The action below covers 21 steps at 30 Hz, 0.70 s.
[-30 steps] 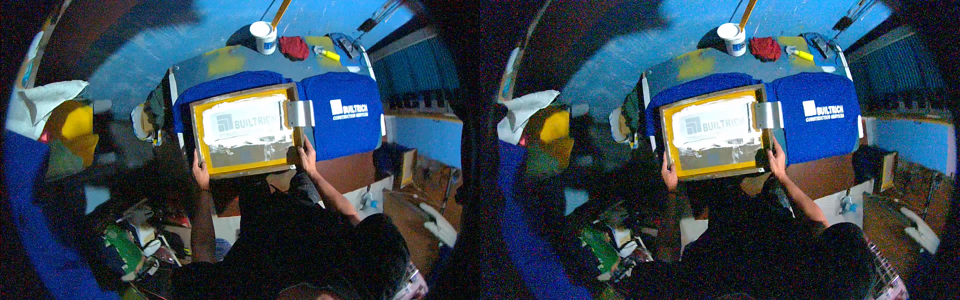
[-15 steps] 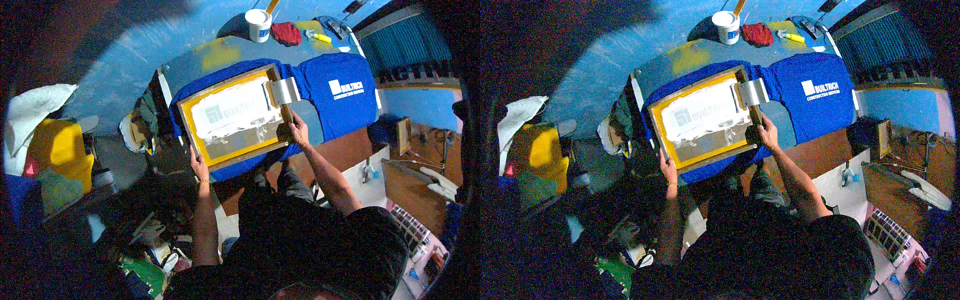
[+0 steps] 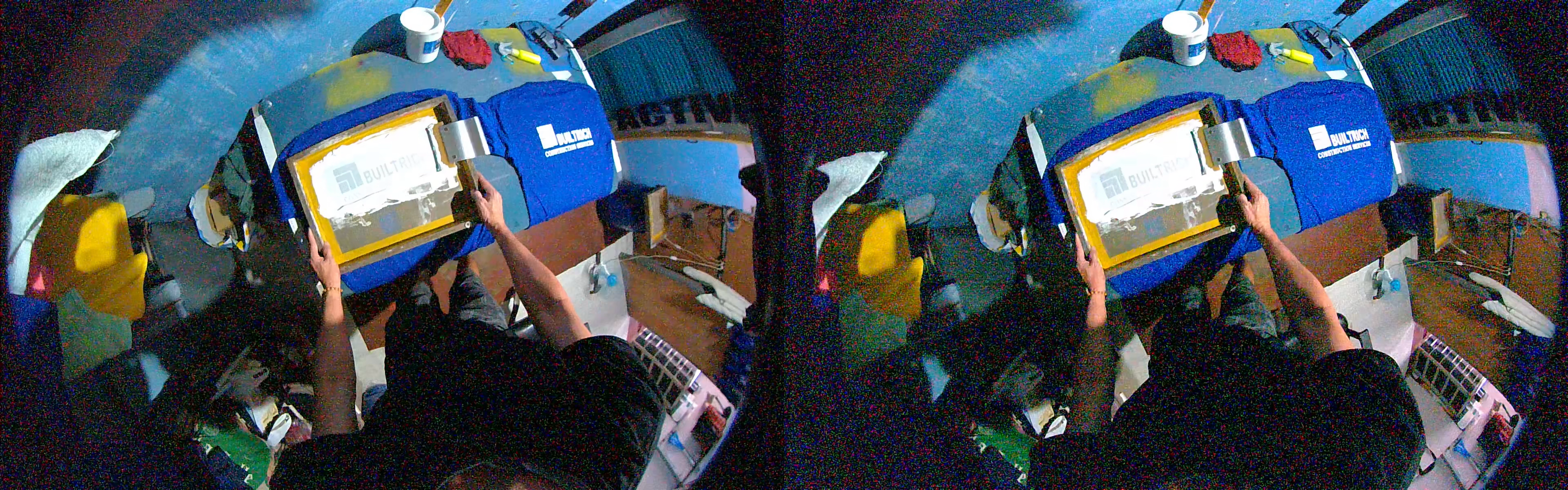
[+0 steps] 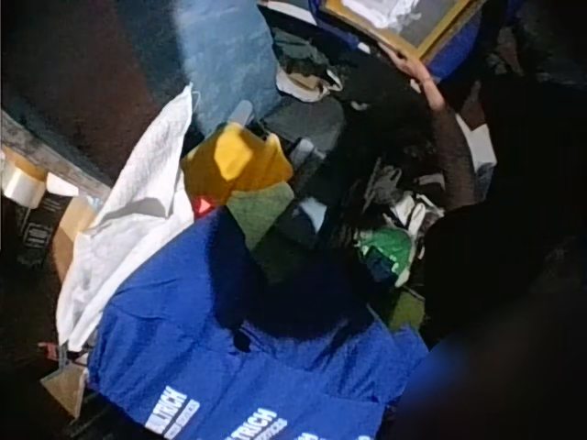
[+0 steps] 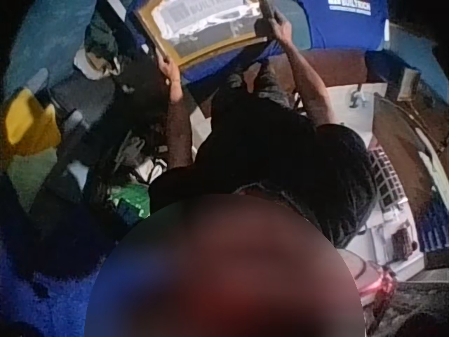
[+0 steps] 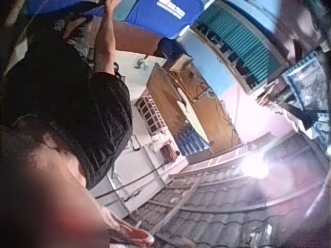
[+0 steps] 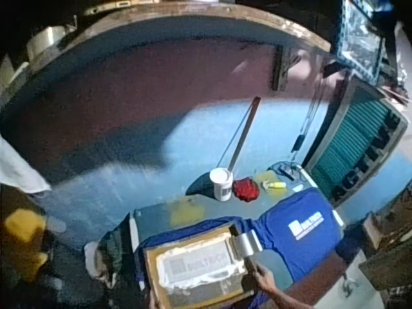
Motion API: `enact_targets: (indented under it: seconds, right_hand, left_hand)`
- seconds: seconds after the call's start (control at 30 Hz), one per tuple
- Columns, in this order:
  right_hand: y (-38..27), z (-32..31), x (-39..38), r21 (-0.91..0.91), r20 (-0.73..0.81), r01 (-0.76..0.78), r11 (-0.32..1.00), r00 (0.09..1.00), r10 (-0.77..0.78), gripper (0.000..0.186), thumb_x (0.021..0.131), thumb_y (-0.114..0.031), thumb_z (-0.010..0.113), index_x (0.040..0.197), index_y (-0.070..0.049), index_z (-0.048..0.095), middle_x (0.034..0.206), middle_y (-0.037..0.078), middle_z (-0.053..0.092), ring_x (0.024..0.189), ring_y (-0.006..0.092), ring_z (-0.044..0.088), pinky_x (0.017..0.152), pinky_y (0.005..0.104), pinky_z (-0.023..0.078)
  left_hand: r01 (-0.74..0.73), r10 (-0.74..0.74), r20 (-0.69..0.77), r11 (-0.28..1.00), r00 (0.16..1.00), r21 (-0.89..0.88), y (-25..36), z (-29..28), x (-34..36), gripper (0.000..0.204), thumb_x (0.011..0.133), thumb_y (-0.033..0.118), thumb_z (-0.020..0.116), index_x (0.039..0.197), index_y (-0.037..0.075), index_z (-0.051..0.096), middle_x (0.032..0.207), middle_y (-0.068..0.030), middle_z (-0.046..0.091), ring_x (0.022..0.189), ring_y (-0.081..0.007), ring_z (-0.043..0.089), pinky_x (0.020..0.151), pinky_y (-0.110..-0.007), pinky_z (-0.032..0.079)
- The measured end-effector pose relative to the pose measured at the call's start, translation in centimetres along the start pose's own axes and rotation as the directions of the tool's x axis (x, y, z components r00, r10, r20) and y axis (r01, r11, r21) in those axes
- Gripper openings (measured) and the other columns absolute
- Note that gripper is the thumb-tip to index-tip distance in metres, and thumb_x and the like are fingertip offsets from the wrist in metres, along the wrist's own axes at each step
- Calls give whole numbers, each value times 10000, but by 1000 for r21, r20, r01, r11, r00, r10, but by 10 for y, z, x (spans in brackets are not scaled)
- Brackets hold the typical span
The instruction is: The person lays a blue t-shirt on a screen-printing station, aligns a yellow-framed screen over the logo area, and uses a squeegee to pull white ink across the screen onto the shirt. After each print, the shirt is lifted and repositioned, and the process is repeated multiple times.
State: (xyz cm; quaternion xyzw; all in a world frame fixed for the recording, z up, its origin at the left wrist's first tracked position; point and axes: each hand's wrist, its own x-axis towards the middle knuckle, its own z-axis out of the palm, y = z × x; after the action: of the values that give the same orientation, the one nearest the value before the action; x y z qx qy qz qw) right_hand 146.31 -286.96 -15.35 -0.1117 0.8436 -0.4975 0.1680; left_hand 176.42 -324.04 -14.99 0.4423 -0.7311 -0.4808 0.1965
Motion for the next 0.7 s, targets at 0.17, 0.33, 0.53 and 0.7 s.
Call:
enact_targets:
  seconds: [0.17, 0.33, 0.53, 0.7]
  right_hand:
    - [9, 1, 7, 29, -9, -1, 1000, 1000, 1, 626, 918, -209, 603, 1500, 8, 525, 1401, 230, 653, 1318, 302, 613, 1118, 386, 455]
    - [13, -1, 10, 30, 26, -68, 997, 997, 67, 635, 942, -216, 594, 1518, 33, 494, 1454, 223, 616, 1365, 276, 568, 1154, 366, 414]
    - [21, -1, 15, 87, 68, -90, 992, 994, 84, 656, 953, -228, 615, 1523, 62, 469, 1497, 209, 579, 1411, 278, 522, 1183, 369, 380]
    - [20, -2, 15, -181, 4, -42, 983, 999, 44, 622, 938, -214, 633, 1512, -7, 513, 1396, 220, 615, 1360, 374, 544, 1148, 396, 421]
  left_hand:
    - [100, -99, 49, 995, 994, -28, 2, 3, 2, 605, 1022, 71, 583, 1605, 104, 427, 1516, -165, 586, 1223, -265, 647, 1025, -389, 491]
    - [-77, 78, -38, 997, 996, 9, -3, 9, 4, 616, 1017, 61, 587, 1609, 121, 426, 1446, -158, 641, 1118, -245, 665, 962, -378, 514]
    - [4, -4, -10, 1000, 1000, 1, -8, 11, 4, 624, 1009, 49, 599, 1606, 125, 432, 1415, -178, 656, 1118, -267, 672, 962, -382, 512]
    - [22, -21, 12, 998, 1000, -58, -16, 17, 6, 606, 1016, 65, 604, 1597, 80, 432, 1507, -175, 591, 1246, -267, 630, 1044, -373, 478]
